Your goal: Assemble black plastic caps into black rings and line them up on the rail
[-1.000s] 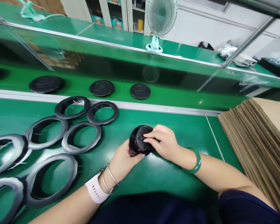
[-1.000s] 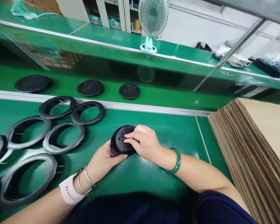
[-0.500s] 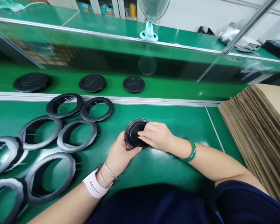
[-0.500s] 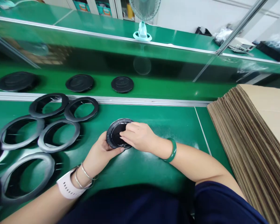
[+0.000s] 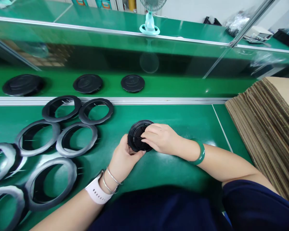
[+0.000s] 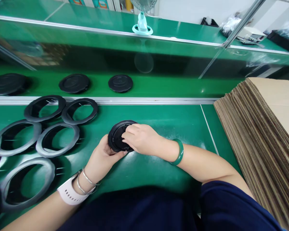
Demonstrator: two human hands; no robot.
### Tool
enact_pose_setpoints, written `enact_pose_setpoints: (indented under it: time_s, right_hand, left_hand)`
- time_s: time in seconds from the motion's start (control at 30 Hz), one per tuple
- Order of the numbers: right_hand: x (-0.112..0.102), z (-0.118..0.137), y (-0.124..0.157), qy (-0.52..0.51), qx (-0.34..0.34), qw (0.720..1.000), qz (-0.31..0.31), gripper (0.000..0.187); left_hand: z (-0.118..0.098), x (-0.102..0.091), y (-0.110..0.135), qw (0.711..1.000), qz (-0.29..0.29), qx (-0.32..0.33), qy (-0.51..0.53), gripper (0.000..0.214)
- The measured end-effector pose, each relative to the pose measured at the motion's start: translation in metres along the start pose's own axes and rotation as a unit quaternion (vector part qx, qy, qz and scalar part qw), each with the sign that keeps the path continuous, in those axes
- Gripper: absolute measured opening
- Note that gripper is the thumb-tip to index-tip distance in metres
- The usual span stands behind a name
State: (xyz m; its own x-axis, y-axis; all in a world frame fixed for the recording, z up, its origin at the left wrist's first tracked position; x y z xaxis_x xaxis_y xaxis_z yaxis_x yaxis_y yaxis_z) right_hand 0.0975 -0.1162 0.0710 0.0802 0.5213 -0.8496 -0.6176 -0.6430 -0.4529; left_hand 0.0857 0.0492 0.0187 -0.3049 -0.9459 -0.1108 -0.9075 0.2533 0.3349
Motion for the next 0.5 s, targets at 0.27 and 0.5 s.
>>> enact_pose_setpoints:
  time_s: [0.27, 0.5]
  right_hand:
    - [0.003, 0.008, -0.001, 0.028, 0.064, 0.996, 0.048, 0.016]
    - [0.010, 0.014, -0.003, 0.081, 0.081, 0.991, 0.073, 0.030]
  left_hand:
    - [-0.001, 0.000, 0.001, 0.999, -0.014, 0.013, -0.037, 0.049]
    - [-0.001, 0.001, 0.000, 0.999, -0.020, 0.009, -0.026, 0.055]
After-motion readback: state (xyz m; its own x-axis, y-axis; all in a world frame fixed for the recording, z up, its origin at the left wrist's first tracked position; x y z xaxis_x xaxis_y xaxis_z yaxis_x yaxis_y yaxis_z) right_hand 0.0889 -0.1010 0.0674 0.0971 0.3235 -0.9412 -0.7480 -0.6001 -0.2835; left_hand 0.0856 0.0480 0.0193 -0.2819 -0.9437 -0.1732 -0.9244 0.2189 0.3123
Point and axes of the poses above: each hand's wrist, its own y-axis away from the middle knuckle, its own x-axis out of the palm, z = x × y, the point moved 4 cm from there along -y, towards the middle knuckle, and after that the axes turned 1 degree about -x, right-handed, at the moved point
